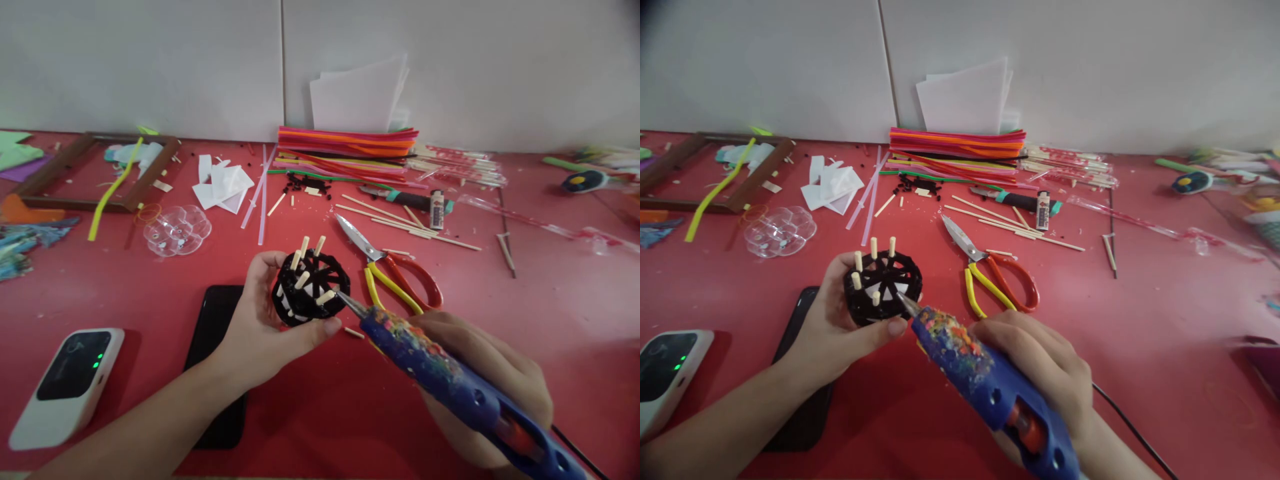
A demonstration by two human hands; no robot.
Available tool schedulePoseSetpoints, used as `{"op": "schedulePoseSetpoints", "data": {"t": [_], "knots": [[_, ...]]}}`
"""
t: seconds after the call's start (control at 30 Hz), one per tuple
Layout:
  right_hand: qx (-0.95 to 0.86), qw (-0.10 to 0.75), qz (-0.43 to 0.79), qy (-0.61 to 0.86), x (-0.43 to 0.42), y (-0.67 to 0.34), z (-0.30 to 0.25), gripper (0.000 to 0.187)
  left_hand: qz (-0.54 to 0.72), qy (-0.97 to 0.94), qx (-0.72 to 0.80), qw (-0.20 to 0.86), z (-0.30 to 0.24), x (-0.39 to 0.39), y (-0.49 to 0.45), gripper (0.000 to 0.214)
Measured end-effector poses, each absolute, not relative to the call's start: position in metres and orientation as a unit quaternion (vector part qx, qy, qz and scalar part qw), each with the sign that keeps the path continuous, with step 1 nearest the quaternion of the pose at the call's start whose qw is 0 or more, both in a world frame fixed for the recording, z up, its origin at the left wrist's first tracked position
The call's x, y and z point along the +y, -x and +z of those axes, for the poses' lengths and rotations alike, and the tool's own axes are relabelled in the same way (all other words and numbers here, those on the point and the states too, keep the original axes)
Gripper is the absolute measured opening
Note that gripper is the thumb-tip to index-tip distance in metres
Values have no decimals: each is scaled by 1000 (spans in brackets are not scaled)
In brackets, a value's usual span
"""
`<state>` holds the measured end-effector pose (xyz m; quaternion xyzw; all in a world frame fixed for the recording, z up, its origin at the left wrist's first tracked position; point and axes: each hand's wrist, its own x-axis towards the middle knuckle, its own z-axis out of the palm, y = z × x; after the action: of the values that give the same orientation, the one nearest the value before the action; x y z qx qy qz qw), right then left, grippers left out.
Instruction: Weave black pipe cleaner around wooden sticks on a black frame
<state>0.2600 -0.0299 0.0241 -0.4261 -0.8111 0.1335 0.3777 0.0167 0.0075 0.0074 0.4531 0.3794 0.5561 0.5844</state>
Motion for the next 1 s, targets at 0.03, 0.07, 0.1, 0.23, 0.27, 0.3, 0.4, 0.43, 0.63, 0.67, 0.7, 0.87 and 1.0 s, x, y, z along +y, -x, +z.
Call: {"op": "schedulePoseSetpoints", "data": {"t": [0.03,0.07,0.1,0.23,0.27,0.3,0.4,0.43,0.63,0.67,0.7,0.87,1.0], "knots": [[-813,376,133,424,-30,-260,25,20,552,-451,383,588,8,8,-17,58],[-813,374,132,425,-30,-260,25,20,546,-449,388,592,8,7,-16,56],[-815,370,132,425,-30,-260,26,21,539,-447,393,596,9,7,-16,55],[-813,361,128,437,-32,-260,26,22,527,-446,404,600,10,7,-16,55],[-814,362,127,437,-32,-261,26,22,529,-446,405,598,9,7,-16,56],[-816,359,127,435,-32,-261,26,22,532,-445,406,595,9,7,-16,56],[-824,350,128,426,-33,-263,25,20,538,-442,404,593,9,7,-17,58],[-823,351,127,428,-33,-263,25,19,538,-440,404,595,9,7,-17,58],[-821,357,115,431,-32,-263,25,17,530,-433,400,610,10,7,-16,55],[-821,358,114,430,-32,-263,25,16,528,-433,399,612,9,7,-16,55],[-821,359,115,430,-32,-262,25,16,528,-433,397,613,9,7,-16,54],[-821,355,127,428,-31,-264,23,18,543,-441,382,604,7,7,-15,51],[-826,356,121,420,-32,-266,24,17,551,-426,383,607,7,9,-15,51]]}}
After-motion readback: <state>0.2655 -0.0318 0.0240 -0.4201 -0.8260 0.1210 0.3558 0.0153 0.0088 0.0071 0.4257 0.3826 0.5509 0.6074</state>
